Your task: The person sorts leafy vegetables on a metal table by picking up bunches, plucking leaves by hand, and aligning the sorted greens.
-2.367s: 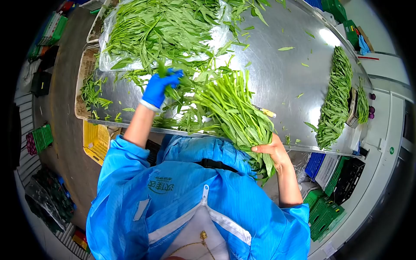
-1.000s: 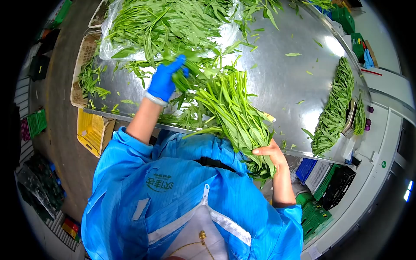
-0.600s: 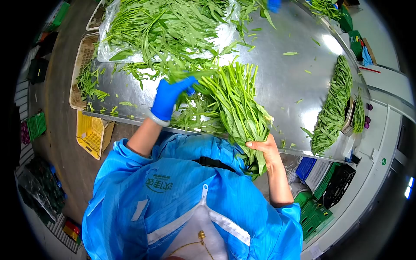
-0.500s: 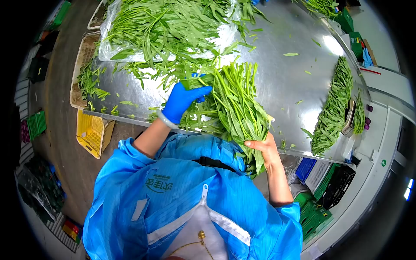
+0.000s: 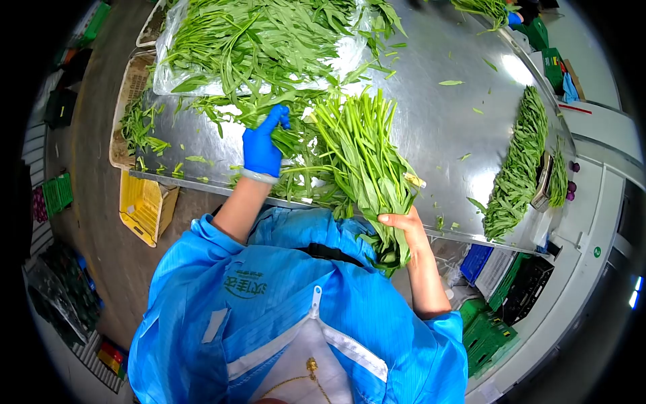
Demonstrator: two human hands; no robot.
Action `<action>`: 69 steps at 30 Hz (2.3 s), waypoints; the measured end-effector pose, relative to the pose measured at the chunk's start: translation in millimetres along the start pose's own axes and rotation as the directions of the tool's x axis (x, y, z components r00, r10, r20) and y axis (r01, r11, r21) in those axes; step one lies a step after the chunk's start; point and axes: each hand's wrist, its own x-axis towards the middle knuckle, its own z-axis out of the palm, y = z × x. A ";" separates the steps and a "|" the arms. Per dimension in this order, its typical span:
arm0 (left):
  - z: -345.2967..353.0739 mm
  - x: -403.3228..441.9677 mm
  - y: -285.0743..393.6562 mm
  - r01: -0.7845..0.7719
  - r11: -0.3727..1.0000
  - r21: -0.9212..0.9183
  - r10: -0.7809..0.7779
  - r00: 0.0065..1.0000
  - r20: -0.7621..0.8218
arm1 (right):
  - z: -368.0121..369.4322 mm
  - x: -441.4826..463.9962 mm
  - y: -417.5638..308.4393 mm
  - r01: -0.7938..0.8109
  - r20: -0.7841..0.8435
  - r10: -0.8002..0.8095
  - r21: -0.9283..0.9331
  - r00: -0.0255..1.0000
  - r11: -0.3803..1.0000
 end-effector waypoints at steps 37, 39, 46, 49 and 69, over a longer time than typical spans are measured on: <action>-22.7 -0.8 -47.8 -0.051 0.795 0.604 -0.470 0.578 0.667 | -3.7 1.1 -2.2 0.133 0.056 -0.121 -0.335 0.991 0.933; -33.5 4.2 -48.7 -0.119 0.748 0.653 -0.503 0.539 0.675 | -5.8 0.4 0.5 0.098 0.053 -0.086 -0.310 0.995 0.946; -34.5 -17.2 5.7 0.003 0.660 0.751 -0.595 0.613 0.521 | -17.4 -6.7 0.5 0.076 0.000 -0.078 -0.242 0.997 0.967; -45.2 10.8 37.2 0.376 0.825 0.423 -0.529 0.776 0.342 | -28.5 -12.1 -2.2 0.044 -0.001 -0.045 -0.234 0.999 0.971; -68.6 63.6 82.3 -0.546 0.104 0.832 -0.448 0.721 0.529 | -26.9 -18.8 -6.5 0.021 0.138 0.010 -0.218 0.990 0.976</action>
